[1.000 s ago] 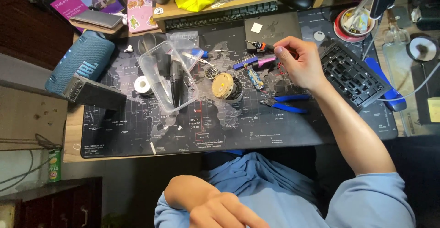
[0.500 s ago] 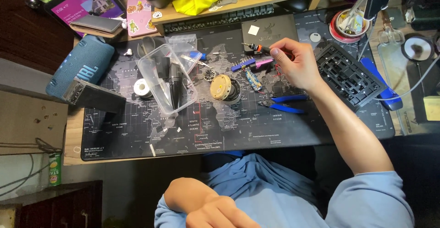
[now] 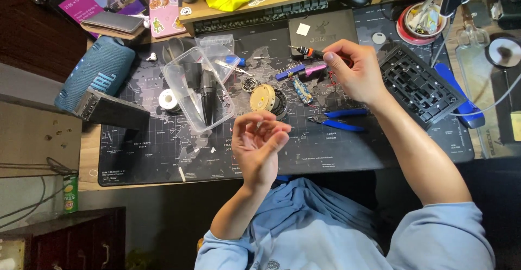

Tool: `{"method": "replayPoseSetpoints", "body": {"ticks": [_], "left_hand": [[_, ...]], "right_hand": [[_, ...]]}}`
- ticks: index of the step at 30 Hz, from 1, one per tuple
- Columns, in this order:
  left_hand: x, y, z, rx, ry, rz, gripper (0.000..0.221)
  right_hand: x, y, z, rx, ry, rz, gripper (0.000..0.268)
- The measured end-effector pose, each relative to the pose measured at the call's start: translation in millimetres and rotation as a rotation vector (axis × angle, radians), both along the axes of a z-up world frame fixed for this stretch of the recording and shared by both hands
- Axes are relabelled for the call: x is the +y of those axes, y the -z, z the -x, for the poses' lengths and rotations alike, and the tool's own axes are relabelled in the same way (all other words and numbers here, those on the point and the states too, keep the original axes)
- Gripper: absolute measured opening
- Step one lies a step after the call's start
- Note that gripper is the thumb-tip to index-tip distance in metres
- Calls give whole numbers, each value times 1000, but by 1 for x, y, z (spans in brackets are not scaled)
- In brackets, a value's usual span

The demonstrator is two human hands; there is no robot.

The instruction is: The person is assembling a small electronic device, specifically seating a speaker driver into its housing while managing internal wiring using a screwdriver and pliers.

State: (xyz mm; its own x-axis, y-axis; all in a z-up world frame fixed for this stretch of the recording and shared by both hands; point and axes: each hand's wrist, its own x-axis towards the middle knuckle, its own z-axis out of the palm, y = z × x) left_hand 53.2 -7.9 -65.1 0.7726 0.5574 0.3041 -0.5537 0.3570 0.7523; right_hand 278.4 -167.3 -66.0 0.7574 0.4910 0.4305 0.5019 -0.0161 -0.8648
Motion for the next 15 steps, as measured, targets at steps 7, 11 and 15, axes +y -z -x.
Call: {"method": "replayPoseSetpoints", "body": {"ticks": [7, 11, 15], "left_hand": [[4, 17, -8, 39, -55, 37, 42], [6, 16, -10, 36, -47, 119, 20], [8, 23, -11, 61, -60, 161, 19]], "right_hand": [[-2, 3, -1, -2, -3, 8, 20], [-2, 2, -1, 2, -10, 15, 19], [-2, 2, -1, 15, -8, 16, 19]]}}
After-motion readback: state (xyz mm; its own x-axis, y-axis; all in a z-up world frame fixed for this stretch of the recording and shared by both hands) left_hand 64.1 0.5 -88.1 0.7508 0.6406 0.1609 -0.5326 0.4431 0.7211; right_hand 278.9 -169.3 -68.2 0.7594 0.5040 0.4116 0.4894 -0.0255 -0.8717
